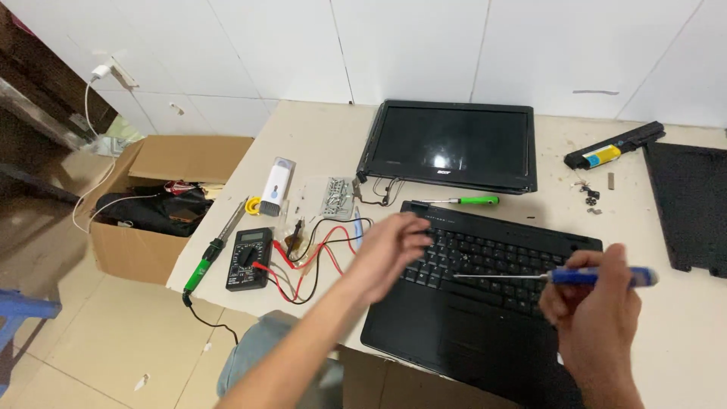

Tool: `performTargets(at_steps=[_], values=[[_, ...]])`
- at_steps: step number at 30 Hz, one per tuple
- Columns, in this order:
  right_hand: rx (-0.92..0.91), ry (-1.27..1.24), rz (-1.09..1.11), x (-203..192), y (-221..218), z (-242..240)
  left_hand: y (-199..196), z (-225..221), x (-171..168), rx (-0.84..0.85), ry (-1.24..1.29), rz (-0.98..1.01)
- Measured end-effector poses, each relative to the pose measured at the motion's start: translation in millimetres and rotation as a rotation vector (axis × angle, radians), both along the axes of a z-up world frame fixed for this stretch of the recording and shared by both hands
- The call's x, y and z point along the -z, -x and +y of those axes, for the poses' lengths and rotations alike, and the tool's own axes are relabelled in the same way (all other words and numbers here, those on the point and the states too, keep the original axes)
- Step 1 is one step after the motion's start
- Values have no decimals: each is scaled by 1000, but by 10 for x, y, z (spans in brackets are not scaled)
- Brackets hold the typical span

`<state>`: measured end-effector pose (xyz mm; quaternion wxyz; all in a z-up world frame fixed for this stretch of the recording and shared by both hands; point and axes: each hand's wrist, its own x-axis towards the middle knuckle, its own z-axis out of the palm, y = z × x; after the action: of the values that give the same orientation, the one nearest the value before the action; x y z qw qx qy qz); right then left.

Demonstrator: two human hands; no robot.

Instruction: Disassembling and repairing internal components of a laptop using a screwdriver

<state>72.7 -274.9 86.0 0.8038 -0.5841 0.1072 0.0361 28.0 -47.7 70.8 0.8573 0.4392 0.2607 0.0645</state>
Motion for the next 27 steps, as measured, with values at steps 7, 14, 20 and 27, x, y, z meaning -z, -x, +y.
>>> performTargets(at_steps=[7,14,20,27], values=[[-83,66,-22,111,310,235,-60,-114,217,4,355,-119],[-104,315,26,-82,578,514,-8,-15,240,-170,481,-176],[-101,387,-47,37,651,595,15,9,253,-195,473,-197],[-90,389,-55,-11,723,642,49,23,234,-218,466,-198]])
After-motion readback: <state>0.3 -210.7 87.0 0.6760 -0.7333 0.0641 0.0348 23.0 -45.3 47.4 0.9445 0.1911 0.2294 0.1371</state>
